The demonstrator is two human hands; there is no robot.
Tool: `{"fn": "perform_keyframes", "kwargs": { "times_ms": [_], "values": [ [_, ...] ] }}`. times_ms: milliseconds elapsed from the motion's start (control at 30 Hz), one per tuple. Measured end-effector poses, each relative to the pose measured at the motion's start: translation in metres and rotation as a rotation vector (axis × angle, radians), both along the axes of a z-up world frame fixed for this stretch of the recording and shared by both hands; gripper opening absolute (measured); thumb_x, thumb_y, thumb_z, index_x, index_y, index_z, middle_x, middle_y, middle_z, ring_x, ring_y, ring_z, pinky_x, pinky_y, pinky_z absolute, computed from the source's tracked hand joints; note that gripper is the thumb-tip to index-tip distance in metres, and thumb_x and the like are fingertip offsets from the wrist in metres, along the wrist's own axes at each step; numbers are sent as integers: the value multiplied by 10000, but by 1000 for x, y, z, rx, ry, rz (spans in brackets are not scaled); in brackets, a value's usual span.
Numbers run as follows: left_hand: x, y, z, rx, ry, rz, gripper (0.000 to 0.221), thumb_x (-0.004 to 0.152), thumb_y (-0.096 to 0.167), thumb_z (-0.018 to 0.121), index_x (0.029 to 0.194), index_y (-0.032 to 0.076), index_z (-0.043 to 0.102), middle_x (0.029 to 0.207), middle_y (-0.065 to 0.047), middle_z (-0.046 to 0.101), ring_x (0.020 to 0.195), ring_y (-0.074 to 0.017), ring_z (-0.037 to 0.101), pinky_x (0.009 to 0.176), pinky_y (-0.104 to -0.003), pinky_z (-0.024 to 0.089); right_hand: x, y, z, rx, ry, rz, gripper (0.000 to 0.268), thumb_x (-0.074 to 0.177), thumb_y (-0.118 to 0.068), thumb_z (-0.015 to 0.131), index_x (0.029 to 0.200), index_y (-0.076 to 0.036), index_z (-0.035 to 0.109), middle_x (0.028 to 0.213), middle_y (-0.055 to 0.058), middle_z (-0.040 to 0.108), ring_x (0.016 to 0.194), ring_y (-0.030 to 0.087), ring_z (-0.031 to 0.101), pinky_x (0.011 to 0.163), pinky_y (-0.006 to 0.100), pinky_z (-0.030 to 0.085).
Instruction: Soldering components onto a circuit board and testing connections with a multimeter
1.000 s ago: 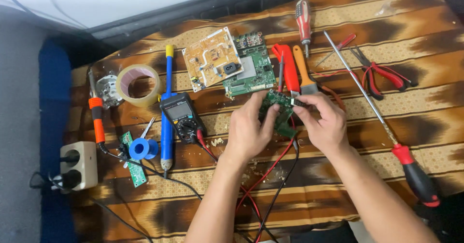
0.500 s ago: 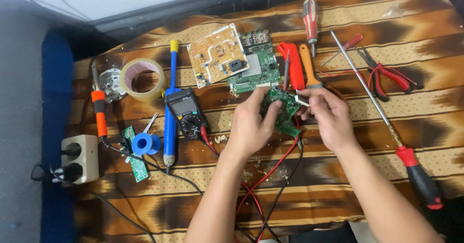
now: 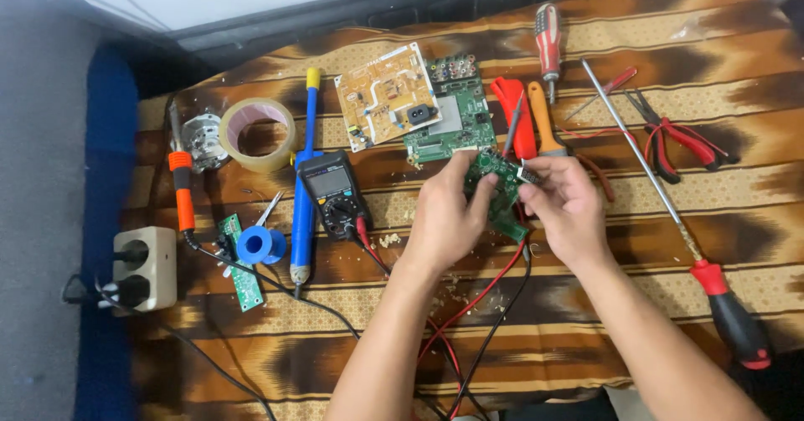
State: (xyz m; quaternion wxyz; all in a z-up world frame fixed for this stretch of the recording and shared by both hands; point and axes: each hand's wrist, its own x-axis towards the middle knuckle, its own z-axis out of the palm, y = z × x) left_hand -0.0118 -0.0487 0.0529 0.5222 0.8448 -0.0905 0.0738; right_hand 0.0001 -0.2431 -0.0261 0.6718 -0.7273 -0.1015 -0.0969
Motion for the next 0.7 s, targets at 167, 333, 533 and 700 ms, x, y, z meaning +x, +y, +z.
{"fn": "perform_keyframes", "kwargs": {
  "times_ms": [167, 333, 533, 700],
  "values": [
    [0, -2, -5, 10, 37, 3, 297, 960, 186, 641, 1204, 18, 638, 889, -233, 745, 917, -458, 737, 753, -537, 572, 1, -5, -5, -169, -92, -93, 135, 1016, -67, 711, 1123, 14, 700, 742, 125, 696, 569, 147, 654, 576, 264, 557],
    [-3, -4, -2, 29, 3, -55, 248, 941, 184, 651, 1157, 62, 660, 814, -141, 763, 883, -429, 747, 743, -520, 570, 1, -3, 10, -150, 25, -170, 147, 1086, -76, 611, 1024, -14, 729, 580, 141, 631, 451, 165, 596, 432, 258, 511],
    [-1, 0, 1, -23, -3, 7, 219, 959, 183, 641, 1146, 71, 657, 806, -138, 763, 853, -391, 763, 729, -476, 585, 3, -7, -8, 324, 304, 74, 248, 1072, -230, 603, 954, -18, 655, 727, 175, 678, 573, 194, 659, 426, 255, 518],
    [-1, -4, -2, -46, 73, 41, 247, 964, 163, 625, 1174, 38, 652, 838, -179, 766, 866, -412, 764, 737, -510, 592, 5, -5, -24, 134, 194, 45, 121, 992, -75, 706, 997, 22, 634, 736, 115, 617, 617, 115, 563, 522, 221, 497]
  ]
}}
